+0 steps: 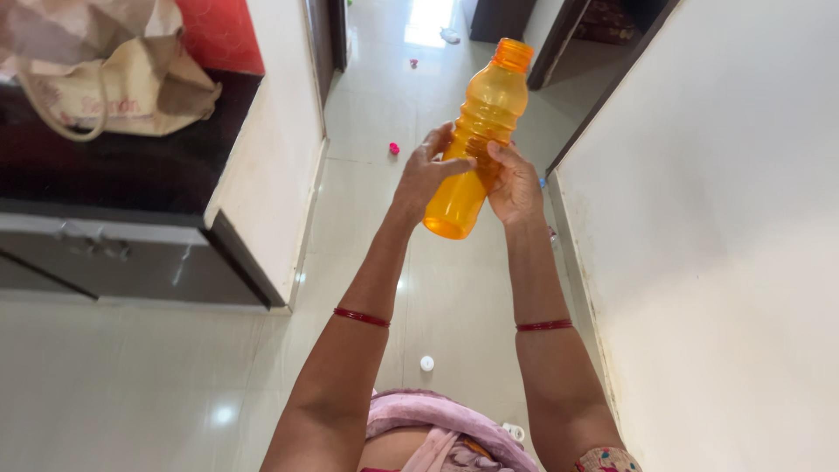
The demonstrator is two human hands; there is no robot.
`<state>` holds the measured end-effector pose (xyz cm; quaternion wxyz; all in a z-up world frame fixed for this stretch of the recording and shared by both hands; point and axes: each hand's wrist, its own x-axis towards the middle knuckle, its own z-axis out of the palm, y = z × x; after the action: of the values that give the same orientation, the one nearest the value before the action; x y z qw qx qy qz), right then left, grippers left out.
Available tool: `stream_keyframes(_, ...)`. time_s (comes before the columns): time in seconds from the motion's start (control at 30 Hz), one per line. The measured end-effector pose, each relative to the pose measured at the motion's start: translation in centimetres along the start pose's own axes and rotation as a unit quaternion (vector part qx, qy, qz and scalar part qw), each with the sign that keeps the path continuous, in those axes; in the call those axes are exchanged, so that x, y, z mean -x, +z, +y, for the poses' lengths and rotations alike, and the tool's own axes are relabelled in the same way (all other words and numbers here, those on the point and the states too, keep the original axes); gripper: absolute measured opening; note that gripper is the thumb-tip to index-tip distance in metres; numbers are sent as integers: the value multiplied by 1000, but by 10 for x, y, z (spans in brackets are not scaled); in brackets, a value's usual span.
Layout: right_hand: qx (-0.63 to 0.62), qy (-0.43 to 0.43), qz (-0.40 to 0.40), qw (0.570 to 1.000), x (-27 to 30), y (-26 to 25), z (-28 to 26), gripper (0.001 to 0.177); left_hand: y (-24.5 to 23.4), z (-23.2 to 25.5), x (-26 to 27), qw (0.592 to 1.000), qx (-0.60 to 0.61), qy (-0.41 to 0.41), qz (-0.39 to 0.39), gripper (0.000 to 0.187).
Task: The person picks up an orange bottle and a plush lion from the floor by hand and places them into a paper bag on a counter.
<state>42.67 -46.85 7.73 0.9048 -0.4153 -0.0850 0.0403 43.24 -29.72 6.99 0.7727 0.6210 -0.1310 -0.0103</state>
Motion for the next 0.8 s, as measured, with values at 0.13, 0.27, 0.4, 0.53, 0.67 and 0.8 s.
stream_keyframes(0.13, 31, -31, 30, 999, -56, -7, -5, 60, -3, 4, -59, 992, -124, -2, 7, 96)
stream_keyframes(0.27, 30, -52, 55, 997, -121, -12, -1, 58, -22, 2, -124, 991, -134, -3, 7, 95)
stream_keyframes(0.4, 2, -75, 85, 994, -169, -32, 1, 53, -38, -17, -185, 993, -116, 7, -12, 96)
stream_keyframes(0.53, 17, -70, 142, 987, -204, -60, 0, 48, -32, -45, -233, 995, -102, -10, -14, 95)
stream_keyframes(0.67, 40, -61, 182, 981, -242, -87, -11, 43, -20, -67, -280, 995, -85, -35, -30, 94)
stream_keyframes(0.8, 59, -54, 188, 979, -292, -118, -26, 42, -11, -86, -339, 996, -80, -29, -27, 92)
